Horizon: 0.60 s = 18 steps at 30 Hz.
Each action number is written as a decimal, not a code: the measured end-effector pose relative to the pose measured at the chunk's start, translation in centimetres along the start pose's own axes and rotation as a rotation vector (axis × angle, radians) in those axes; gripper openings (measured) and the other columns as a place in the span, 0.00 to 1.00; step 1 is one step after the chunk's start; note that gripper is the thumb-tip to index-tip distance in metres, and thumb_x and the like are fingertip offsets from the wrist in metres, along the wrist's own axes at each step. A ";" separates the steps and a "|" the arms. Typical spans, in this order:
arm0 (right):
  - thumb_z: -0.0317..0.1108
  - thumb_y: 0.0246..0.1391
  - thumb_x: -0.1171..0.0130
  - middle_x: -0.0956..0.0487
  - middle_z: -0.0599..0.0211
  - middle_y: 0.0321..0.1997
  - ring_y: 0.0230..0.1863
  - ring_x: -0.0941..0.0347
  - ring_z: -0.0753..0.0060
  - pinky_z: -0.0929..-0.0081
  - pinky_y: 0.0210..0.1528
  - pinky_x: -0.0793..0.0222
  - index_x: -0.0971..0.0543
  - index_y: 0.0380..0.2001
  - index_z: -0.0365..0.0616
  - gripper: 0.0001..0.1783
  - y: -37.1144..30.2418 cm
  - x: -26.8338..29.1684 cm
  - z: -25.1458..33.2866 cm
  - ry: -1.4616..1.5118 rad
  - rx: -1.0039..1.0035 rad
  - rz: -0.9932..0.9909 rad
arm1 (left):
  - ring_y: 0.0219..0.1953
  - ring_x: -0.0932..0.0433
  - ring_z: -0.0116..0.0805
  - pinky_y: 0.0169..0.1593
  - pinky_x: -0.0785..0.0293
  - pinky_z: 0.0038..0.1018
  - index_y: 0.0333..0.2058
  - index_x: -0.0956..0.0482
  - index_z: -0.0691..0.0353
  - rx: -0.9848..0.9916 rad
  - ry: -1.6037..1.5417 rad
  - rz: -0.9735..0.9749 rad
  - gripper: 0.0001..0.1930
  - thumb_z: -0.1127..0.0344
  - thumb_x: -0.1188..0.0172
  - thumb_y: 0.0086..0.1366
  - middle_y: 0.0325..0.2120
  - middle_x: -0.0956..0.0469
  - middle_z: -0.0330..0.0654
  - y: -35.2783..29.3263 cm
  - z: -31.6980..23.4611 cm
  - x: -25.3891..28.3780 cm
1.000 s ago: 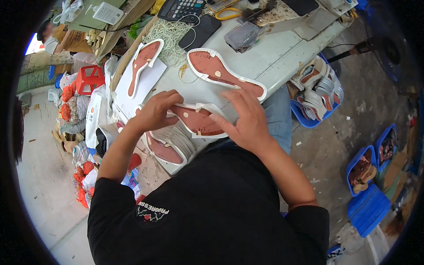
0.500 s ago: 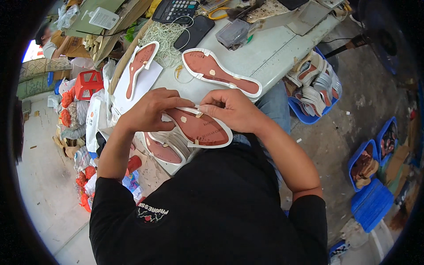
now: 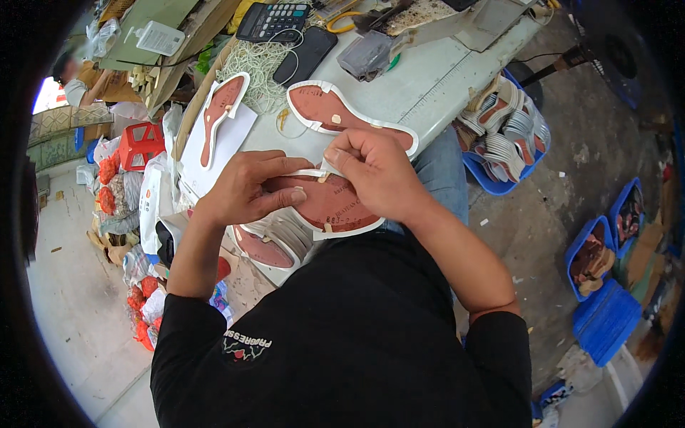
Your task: The person assembles white sandals by hand in a workshop setting. They pick up a sandal sole and a strap, align the strap with the sole, and press the components together to secure them. The person repeats this process for multiple sandals, handling them one at a time.
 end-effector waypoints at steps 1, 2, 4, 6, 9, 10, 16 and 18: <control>0.30 0.66 0.39 0.18 0.71 0.33 0.31 0.25 0.76 0.77 0.36 0.30 0.18 0.36 0.37 0.07 -0.6 -0.1 1.3 -0.165 0.164 -0.069 | 0.30 0.18 0.42 0.35 0.24 0.34 0.51 0.16 0.63 0.020 -0.020 -0.024 0.19 0.62 0.29 0.63 0.29 0.20 0.47 0.1 -0.1 0.3; 0.31 0.64 0.37 0.16 0.67 0.34 0.31 0.23 0.71 0.74 0.37 0.28 0.17 0.36 0.38 0.06 -1.4 -0.5 2.5 -0.329 0.328 -0.136 | 0.32 0.17 0.42 0.35 0.23 0.33 0.51 0.16 0.64 0.041 -0.040 -0.048 0.19 0.63 0.29 0.63 0.30 0.19 0.47 0.1 -0.3 0.5; 0.32 0.58 0.33 0.14 0.54 0.47 0.39 0.17 0.53 0.63 0.41 0.25 0.15 0.39 0.41 0.08 -3.1 -1.5 5.0 -0.637 0.645 -0.158 | 0.33 0.16 0.39 0.37 0.21 0.31 0.50 0.16 0.66 0.063 -0.106 -0.114 0.19 0.64 0.28 0.63 0.32 0.18 0.47 -0.1 -0.3 0.7; 0.32 0.57 0.32 0.16 0.53 0.52 0.43 0.18 0.52 0.60 0.43 0.25 0.14 0.41 0.41 0.10 -4.1 -2.7 6.6 -0.791 0.776 -0.073 | 0.35 0.15 0.37 0.39 0.20 0.30 0.49 0.17 0.67 0.065 -0.198 -0.194 0.19 0.65 0.27 0.63 0.33 0.17 0.47 -0.5 0.0 0.7; 0.32 0.56 0.30 0.18 0.54 0.57 0.49 0.18 0.56 0.62 0.46 0.23 0.15 0.47 0.40 0.16 -4.2 -2.0 6.3 -0.849 0.742 0.039 | 0.35 0.17 0.31 0.38 0.21 0.28 0.46 0.17 0.68 0.071 -0.154 -0.157 0.17 0.64 0.27 0.64 0.33 0.18 0.44 -0.5 0.3 0.0; 0.31 0.56 0.30 0.18 0.54 0.57 0.50 0.18 0.59 0.64 0.47 0.22 0.16 0.49 0.38 0.18 -3.7 -1.1 5.8 -0.665 0.611 0.033 | 0.35 0.18 0.29 0.38 0.22 0.28 0.46 0.17 0.68 0.121 -0.208 -0.183 0.16 0.64 0.28 0.64 0.33 0.18 0.42 -0.7 0.7 -0.1; 0.26 0.55 0.27 0.16 0.61 0.51 0.51 0.19 0.74 0.73 0.55 0.20 0.21 0.55 0.33 0.25 -1.6 0.6 1.3 0.508 -0.043 -0.035 | 0.34 0.22 0.19 0.34 0.24 0.26 0.44 0.18 0.67 0.304 -0.507 -0.021 0.16 0.59 0.28 0.67 0.30 0.18 0.36 -1.4 2.9 -1.9; 0.26 0.56 0.28 0.15 0.61 0.48 0.48 0.18 0.74 0.72 0.53 0.19 0.21 0.55 0.33 0.24 -1.1 0.7 0.7 0.570 -0.048 -0.087 | 0.33 0.22 0.19 0.33 0.24 0.23 0.44 0.18 0.68 0.316 -0.971 -0.043 0.15 0.61 0.30 0.69 0.30 0.17 0.36 -0.9 1.1 -3.4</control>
Point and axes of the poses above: each hand's wrist, its own y-axis towards the middle knuckle, its own x-axis out of the back of the hand, z = x × y, the point moved 7 cm from there along y, towards the middle knuckle
